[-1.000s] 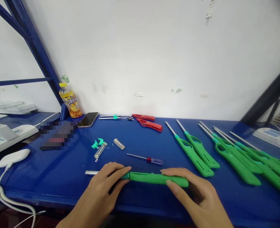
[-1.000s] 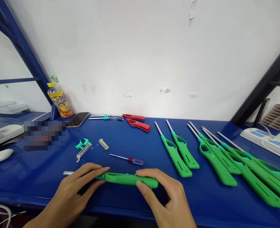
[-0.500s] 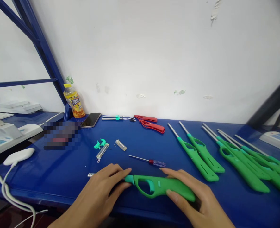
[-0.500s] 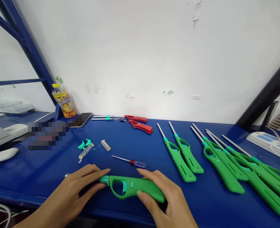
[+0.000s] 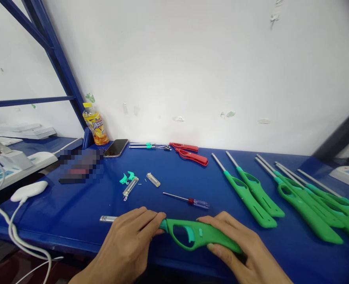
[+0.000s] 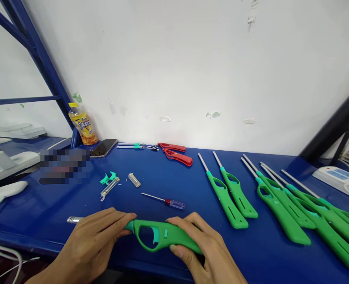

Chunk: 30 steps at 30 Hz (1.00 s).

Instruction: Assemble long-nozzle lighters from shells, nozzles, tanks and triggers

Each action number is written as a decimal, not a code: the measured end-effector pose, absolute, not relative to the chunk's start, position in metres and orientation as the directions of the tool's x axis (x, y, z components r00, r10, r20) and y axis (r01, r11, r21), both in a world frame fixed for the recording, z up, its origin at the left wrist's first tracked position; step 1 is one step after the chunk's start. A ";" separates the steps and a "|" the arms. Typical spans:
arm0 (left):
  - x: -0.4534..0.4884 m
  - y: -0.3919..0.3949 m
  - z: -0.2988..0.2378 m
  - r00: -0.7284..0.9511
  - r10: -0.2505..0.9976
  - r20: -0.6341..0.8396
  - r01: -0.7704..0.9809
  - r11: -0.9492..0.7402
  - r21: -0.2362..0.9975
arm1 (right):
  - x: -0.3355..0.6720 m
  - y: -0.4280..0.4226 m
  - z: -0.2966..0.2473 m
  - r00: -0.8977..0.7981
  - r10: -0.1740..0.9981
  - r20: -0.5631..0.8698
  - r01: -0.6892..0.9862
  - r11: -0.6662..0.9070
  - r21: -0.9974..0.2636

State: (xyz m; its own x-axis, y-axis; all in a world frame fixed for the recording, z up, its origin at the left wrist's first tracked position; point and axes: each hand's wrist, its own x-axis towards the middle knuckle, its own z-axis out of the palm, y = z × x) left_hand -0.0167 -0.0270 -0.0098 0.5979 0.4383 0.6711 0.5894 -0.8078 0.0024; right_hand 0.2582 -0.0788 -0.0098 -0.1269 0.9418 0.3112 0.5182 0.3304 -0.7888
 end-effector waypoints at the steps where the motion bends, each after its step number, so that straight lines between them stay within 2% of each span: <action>1: -0.016 -0.027 -0.010 0.596 0.431 0.677 0.593 -0.806 -0.009 | 0.257 -0.079 -0.009 -0.122 0.942 0.314 0.521 0.330 -0.787; 4: -0.014 -0.026 -0.010 0.604 0.428 0.673 0.569 -0.822 0.012 | 0.257 -0.081 -0.009 -0.128 0.939 0.319 0.536 0.336 -0.774; 9: -0.011 -0.028 -0.006 0.605 0.517 0.606 0.500 -0.839 0.216 | 0.257 -0.082 -0.013 -0.132 0.922 0.365 0.550 0.374 -0.747; 11: -0.011 -0.028 -0.005 0.593 0.533 0.603 0.496 -0.832 0.248 | 0.257 -0.082 -0.014 -0.129 0.915 0.382 0.554 0.386 -0.738; 19: -0.016 -0.015 -0.008 0.626 0.488 0.609 0.515 -0.845 0.148 | 0.254 -0.082 -0.014 -0.094 0.930 0.355 0.588 0.339 -0.734; 30: -0.015 -0.016 -0.007 0.618 0.543 0.568 0.564 -0.810 0.161 | 0.261 -0.078 -0.018 -0.161 0.927 0.340 0.617 0.363 -0.698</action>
State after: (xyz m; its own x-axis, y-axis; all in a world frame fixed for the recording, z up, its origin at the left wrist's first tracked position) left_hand -0.0149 -0.0155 -0.0067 0.6185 0.5430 0.5680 0.5638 -0.8102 0.1606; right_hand 0.2614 -0.0784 -0.0177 -0.1608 0.9267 0.3397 0.6170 0.3630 -0.6982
